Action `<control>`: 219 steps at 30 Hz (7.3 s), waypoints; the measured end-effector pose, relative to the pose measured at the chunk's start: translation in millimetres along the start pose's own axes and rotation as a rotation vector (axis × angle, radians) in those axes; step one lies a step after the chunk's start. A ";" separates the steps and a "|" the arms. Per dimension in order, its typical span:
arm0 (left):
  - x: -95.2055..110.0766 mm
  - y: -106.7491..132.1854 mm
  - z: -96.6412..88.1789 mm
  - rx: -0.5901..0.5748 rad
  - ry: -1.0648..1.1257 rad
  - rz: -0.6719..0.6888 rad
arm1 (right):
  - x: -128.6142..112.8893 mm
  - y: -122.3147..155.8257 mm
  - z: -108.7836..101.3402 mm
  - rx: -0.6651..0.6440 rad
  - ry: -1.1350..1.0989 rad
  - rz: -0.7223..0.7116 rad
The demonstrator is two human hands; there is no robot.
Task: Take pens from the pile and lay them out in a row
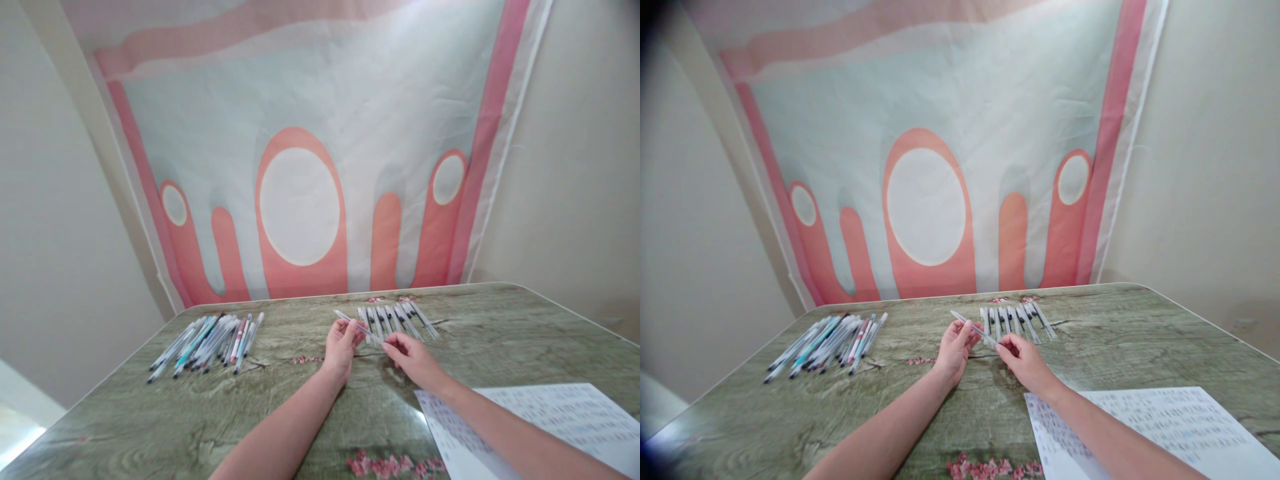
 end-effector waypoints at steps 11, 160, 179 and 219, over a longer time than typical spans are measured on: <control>2.9 -1.6 -1.4 0.020 -0.021 0.014 | -1.5 1.5 2.6 -0.046 -0.016 0.025; 17.0 -68.0 5.7 -0.124 -1.505 0.456 | -10.4 4.6 -2.7 0.036 -0.002 -0.063; 17.9 -38.5 20.0 -0.174 -1.806 0.586 | -7.9 5.3 -0.9 0.019 -0.006 -0.064; 26.1 -12.7 40.1 -0.268 -1.972 0.672 | -7.6 5.6 0.2 0.015 -0.010 -0.057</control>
Point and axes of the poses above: each hand's wrist, its own y-axis away from the middle knuckle, its own z-axis out of the palm, x = y × z, the point moved 8 cm from there along -y, towards the middle knuckle, and after that the axes turned 5 degrees about -y, right-handed, at the moved point
